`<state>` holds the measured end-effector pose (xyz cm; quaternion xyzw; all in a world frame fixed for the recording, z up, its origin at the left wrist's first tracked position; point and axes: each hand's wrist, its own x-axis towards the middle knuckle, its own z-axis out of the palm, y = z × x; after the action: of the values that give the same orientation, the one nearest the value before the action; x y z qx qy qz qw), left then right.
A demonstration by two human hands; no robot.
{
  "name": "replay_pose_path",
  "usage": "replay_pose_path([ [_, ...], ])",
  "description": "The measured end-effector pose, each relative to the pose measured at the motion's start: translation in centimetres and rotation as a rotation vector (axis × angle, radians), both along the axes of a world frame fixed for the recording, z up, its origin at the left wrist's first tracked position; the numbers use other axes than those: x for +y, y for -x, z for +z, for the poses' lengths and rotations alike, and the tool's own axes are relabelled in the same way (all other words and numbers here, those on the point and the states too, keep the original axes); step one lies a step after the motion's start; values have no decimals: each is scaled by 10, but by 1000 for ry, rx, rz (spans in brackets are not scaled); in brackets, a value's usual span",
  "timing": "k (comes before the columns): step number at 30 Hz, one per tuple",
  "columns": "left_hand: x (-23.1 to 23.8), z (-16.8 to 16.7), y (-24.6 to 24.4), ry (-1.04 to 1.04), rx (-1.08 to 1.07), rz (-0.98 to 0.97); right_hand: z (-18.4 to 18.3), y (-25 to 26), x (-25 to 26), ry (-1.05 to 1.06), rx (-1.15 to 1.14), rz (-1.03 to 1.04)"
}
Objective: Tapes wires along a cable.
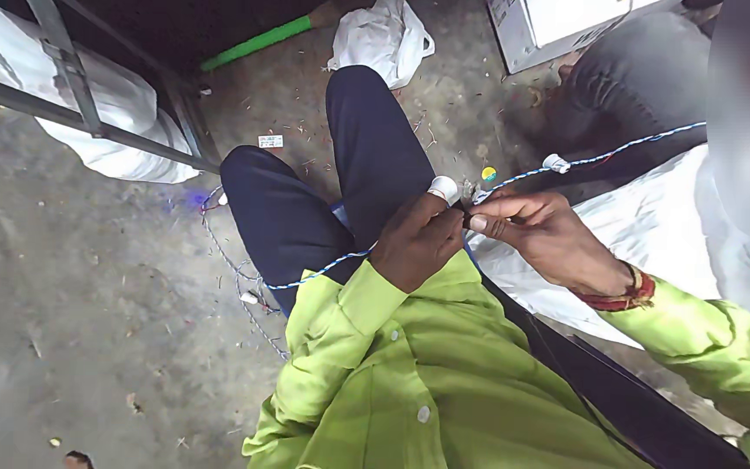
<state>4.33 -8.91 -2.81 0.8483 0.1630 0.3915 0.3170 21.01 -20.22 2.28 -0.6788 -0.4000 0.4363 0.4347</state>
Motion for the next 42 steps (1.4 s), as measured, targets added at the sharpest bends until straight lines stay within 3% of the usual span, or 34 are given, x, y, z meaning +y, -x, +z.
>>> replay_pose_path([
  [3, -2, -7, -2, -46, -62, 66, 1, -2, 1, 22, -61, 50],
  [11, -1, -6, -1, 648, -95, 34, 1, -10, 4, 55, -124, 109],
  [17, -3, 0, 4, 924, -20, 58, -3, -10, 2, 28, -105, 109],
  [24, -1, 1, -4, 1324, -125, 146, -11, -8, 0, -16, -71, 68],
  [28, 2, 1, -1, 1313, -76, 91, -18, -6, -9, -33, 31, -61],
  [32, 12, -7, 10, 1254, -118, -103, -26, -11, -26, -130, 106, -203],
  [35, 9, -5, 15, 1095, -14, -136, -21, -4, -32, -152, 110, -191],
  [42, 2, 4, 16, 715, 145, 16, -11, 22, -24, 150, 321, -217],
])
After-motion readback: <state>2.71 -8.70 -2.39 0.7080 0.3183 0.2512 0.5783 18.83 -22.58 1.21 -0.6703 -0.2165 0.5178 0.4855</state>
